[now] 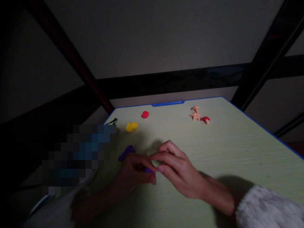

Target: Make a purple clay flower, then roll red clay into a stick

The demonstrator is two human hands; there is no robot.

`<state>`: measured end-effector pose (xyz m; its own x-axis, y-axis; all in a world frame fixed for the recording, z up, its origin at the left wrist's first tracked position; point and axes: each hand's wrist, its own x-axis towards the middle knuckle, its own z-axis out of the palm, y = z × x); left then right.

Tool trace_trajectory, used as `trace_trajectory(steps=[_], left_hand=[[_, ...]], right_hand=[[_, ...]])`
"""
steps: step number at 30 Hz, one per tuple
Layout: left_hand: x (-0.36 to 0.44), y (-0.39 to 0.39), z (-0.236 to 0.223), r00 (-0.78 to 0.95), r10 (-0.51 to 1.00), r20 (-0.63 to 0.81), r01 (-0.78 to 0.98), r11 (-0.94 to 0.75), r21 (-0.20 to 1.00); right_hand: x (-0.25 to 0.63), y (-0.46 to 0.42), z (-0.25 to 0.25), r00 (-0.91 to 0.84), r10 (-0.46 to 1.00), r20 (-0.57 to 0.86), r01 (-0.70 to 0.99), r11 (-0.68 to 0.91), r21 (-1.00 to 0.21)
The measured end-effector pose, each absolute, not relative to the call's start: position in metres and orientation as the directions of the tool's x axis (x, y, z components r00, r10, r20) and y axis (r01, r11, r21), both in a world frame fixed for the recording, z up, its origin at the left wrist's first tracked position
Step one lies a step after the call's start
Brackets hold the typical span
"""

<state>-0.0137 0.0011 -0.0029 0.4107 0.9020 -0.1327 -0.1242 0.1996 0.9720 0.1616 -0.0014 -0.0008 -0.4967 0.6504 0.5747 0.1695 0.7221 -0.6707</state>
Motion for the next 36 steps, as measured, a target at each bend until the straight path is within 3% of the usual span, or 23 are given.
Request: trace_trajectory(steps=[6,12,20,24,29,36], left_hand=[[-0.011,0.005,-0.009,0.357,0.931,-0.074,-0.113,0.121,0.986],[-0.011,0.004,-0.004,0.413,0.909,-0.054,-0.132,0.119,0.984],[-0.011,0.006,-0.009,0.477,0.877,-0.054,0.077,0.019,0.997],[-0.01,0.004,-0.01,0.493,0.868,-0.056,0.096,0.009,0.995],[-0.01,0.0,-0.01,0.421,0.903,-0.082,0.163,0.014,0.987],[-0.011,-0.001,-0.008,0.425,0.902,-0.081,0.179,0.004,0.984]], right_hand=[[0.162,0.0,0.001,-0.468,0.672,0.573,0.173,0.706,-0.686],[0.164,0.006,-0.001,-0.426,0.686,0.59,0.186,0.705,-0.685],[0.162,0.008,-0.005,-0.467,0.629,0.621,0.205,0.761,-0.616],[0.164,0.009,-0.002,-0.518,0.555,0.651,0.271,0.829,-0.49],[0.165,0.011,-0.002,-0.663,0.442,0.604,0.426,0.886,-0.181],[0.162,0.011,-0.002,-0.695,0.425,0.58,0.437,0.89,-0.129]])
